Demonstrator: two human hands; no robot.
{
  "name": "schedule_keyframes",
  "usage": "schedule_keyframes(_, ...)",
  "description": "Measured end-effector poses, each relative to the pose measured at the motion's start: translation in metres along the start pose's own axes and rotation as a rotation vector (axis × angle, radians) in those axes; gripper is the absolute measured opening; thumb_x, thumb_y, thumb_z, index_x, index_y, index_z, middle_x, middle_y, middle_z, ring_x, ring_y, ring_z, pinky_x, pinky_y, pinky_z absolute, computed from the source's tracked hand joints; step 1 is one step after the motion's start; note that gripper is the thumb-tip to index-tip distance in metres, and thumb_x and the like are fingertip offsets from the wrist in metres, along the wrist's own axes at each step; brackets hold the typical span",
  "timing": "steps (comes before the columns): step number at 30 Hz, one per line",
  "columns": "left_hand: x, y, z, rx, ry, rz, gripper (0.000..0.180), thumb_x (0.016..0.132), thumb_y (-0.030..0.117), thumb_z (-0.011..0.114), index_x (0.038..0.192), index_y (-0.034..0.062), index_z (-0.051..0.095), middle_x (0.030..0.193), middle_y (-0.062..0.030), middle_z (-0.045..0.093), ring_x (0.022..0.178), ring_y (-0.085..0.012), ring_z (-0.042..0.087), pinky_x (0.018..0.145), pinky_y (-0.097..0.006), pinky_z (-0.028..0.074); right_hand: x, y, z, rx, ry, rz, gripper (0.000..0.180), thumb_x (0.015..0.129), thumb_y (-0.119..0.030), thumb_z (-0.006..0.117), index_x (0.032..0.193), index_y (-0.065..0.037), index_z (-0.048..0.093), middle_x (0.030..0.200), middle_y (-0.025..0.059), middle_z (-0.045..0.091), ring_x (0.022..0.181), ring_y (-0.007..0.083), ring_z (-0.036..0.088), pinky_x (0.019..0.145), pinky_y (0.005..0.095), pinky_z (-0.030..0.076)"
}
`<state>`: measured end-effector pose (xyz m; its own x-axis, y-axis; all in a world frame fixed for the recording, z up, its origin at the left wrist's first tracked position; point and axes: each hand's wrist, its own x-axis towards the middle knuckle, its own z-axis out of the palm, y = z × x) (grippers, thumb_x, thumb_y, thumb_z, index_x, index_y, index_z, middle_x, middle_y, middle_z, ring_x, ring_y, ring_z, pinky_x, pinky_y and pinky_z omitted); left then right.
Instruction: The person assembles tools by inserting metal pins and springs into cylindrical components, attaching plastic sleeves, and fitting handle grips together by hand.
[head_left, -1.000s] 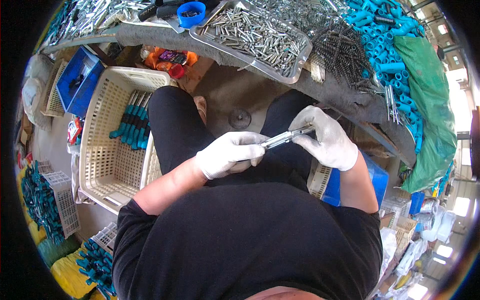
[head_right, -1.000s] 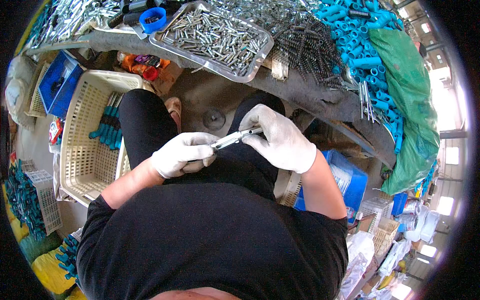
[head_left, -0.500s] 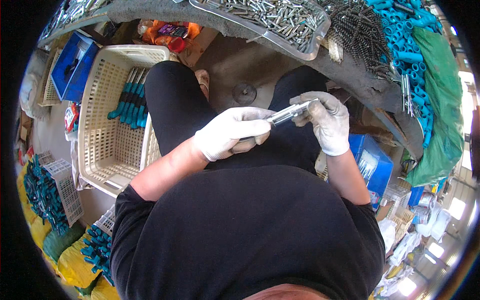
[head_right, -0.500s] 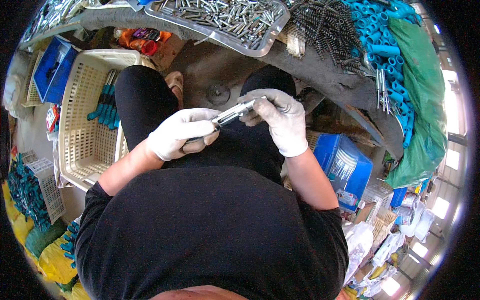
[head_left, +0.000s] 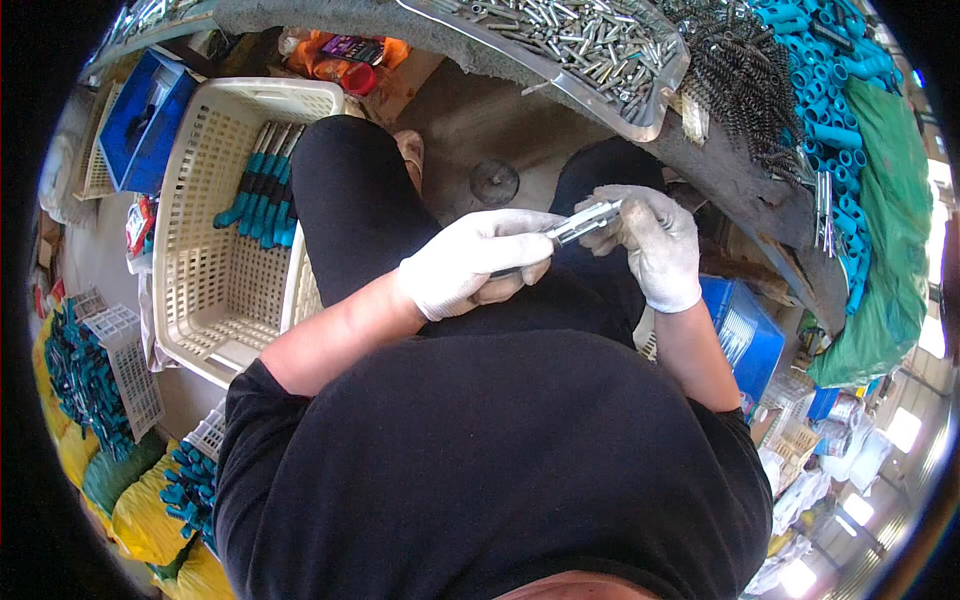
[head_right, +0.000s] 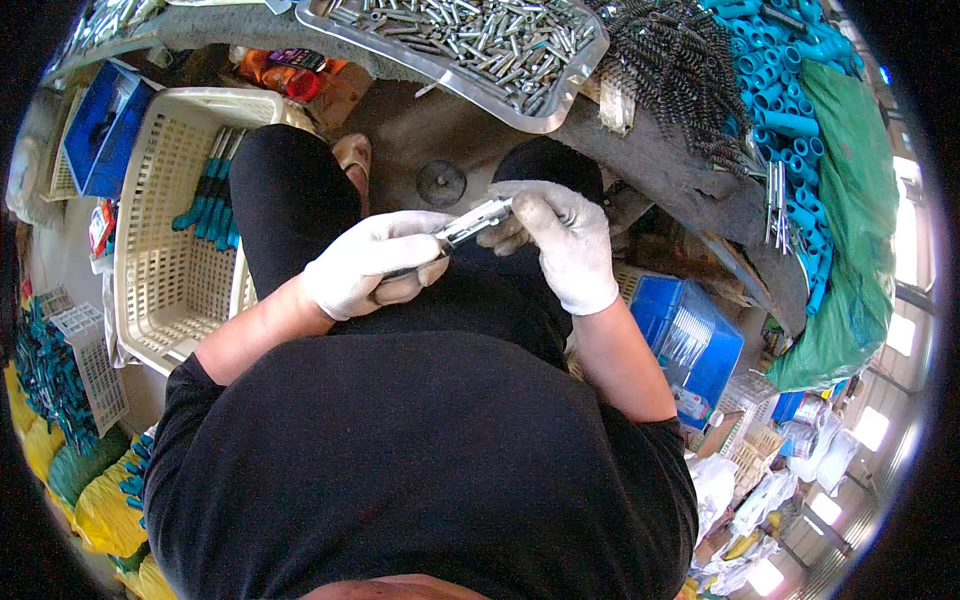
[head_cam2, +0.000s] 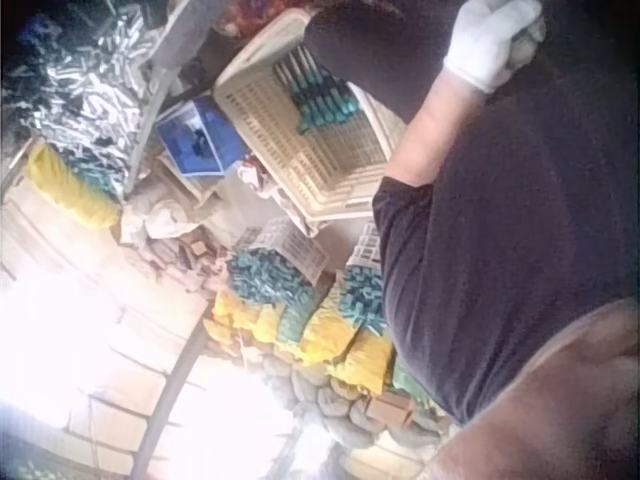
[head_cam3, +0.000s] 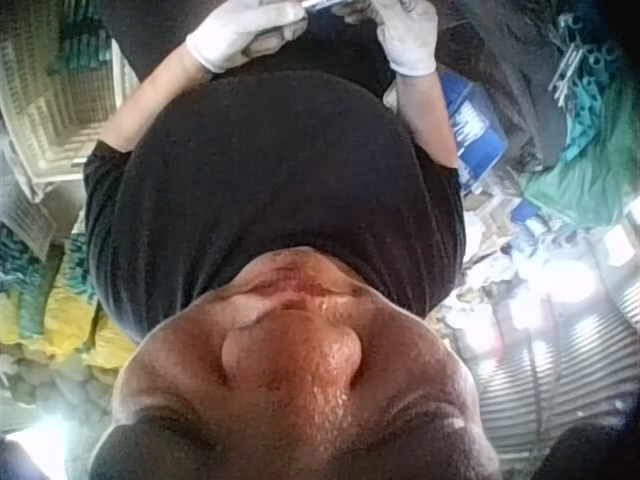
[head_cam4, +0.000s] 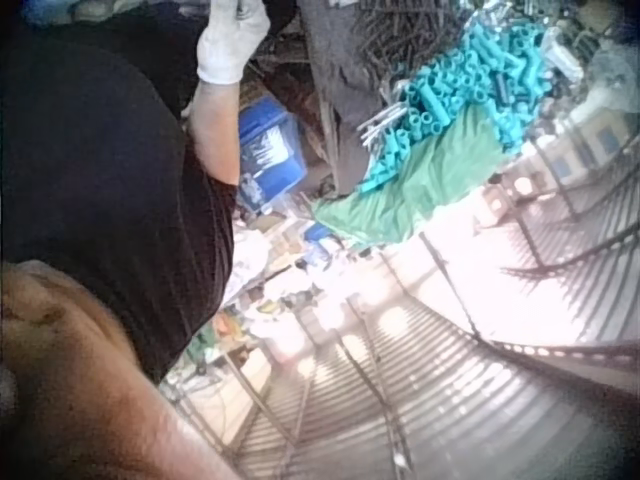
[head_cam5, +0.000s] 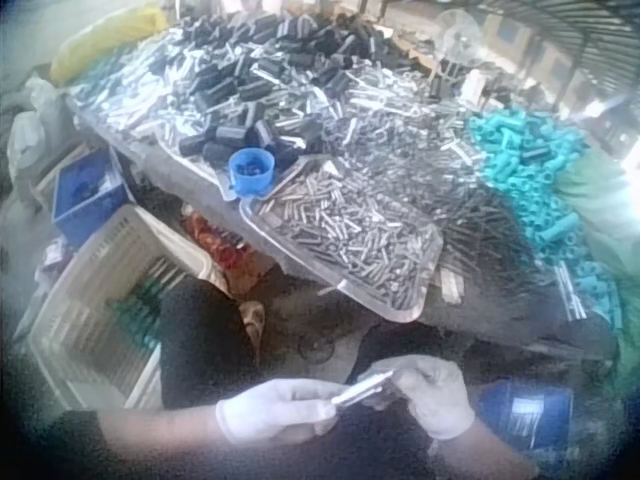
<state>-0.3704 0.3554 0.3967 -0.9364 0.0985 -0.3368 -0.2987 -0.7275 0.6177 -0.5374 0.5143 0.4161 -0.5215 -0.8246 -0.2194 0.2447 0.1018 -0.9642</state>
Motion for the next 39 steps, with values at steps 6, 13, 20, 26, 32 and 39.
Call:
schedule_keyframes(6, 0.002, 0.0, -0.002, -0.02, -0.008, -0.004, 0.052, 0.092, 0.031, 0.06, 0.13, -0.0032, 0.049, 0.073, 0.0024, 0.049, 0.049, -0.0008, 0.033, 0.042, -0.017, 0.022, 0.004, 0.006, -0.006, -0.124, 0.03, -0.002, 0.028, 0.092, -0.024, 0.063, 0.104, 0.001, 0.066, 0.087, 0.0095, 0.069, 0.073, 0.0144, 0.067, 0.062, 0.0247, 0.053)
schedule_keyframes(13, 0.0, 0.0, 0.002, -0.013, -0.018, -0.001, 0.052, 0.093, 0.031, 0.058, 0.132, -0.0027, 0.048, 0.073, 0.0022, 0.049, 0.049, -0.001, 0.033, 0.042, -0.018, 0.023, 0.001, -0.001, 0.001, -0.188, 0.044, -0.051, 0.025, 0.092, -0.024, 0.062, 0.099, 0.001, 0.065, 0.083, 0.0093, 0.068, 0.072, 0.0138, 0.066, 0.061, 0.0248, 0.053)
schedule_keyframes(20, -0.002, -0.002, 0.005, 0.002, 0.01, 0.01, 0.052, 0.094, 0.032, 0.057, 0.133, -0.002, 0.047, 0.073, 0.002, 0.05, 0.049, -0.0009, 0.033, 0.042, -0.017, 0.023, -0.001, 0.002, -0.001, -0.256, 0.066, -0.018, 0.03, 0.094, -0.028, 0.06, 0.097, 0.002, 0.061, 0.079, 0.0101, 0.067, 0.066, 0.0143, 0.063, 0.06, 0.0259, 0.05)
schedule_keyframes(26, -0.001, -0.008, 0.003, -0.013, 0.017, 0.005, 0.053, 0.094, 0.031, 0.058, 0.133, -0.0017, 0.047, 0.074, 0.0014, 0.051, 0.049, -0.001, 0.034, 0.042, -0.017, 0.024, -0.002, -0.002, -0.004, -0.314, 0.038, -0.034, 0.021, 0.093, -0.02, 0.06, 0.099, 0.0, 0.064, 0.08, 0.0077, 0.067, 0.067, 0.0128, 0.064, 0.061, 0.0244, 0.051)
schedule_keyframes(32, 0.0, -0.008, 0.002, -0.017, 0.014, 0.013, 0.054, 0.093, 0.032, 0.058, 0.134, -0.0018, 0.046, 0.076, 0.0004, 0.051, 0.049, -0.0011, 0.034, 0.042, -0.017, 0.023, -0.004, -0.006, -0.004, -0.281, 0.019, -0.004, 0.021, 0.093, -0.016, 0.058, 0.103, 0.001, 0.064, 0.083, 0.0079, 0.067, 0.07, 0.0134, 0.064, 0.062, 0.0242, 0.051)
schedule_keyframes(39, 0.0, -0.008, 0.002, 0.008, -0.003, 0.019, 0.056, 0.094, 0.034, 0.056, 0.135, -0.0028, 0.045, 0.076, 0.0006, 0.05, 0.048, -0.0013, 0.033, 0.041, -0.017, 0.023, 0.001, -0.002, -0.006, -0.227, 0.045, 0.072, 0.021, 0.093, -0.018, 0.06, 0.099, 0.001, 0.064, 0.079, 0.0082, 0.067, 0.067, 0.0126, 0.064, 0.058, 0.0238, 0.05)
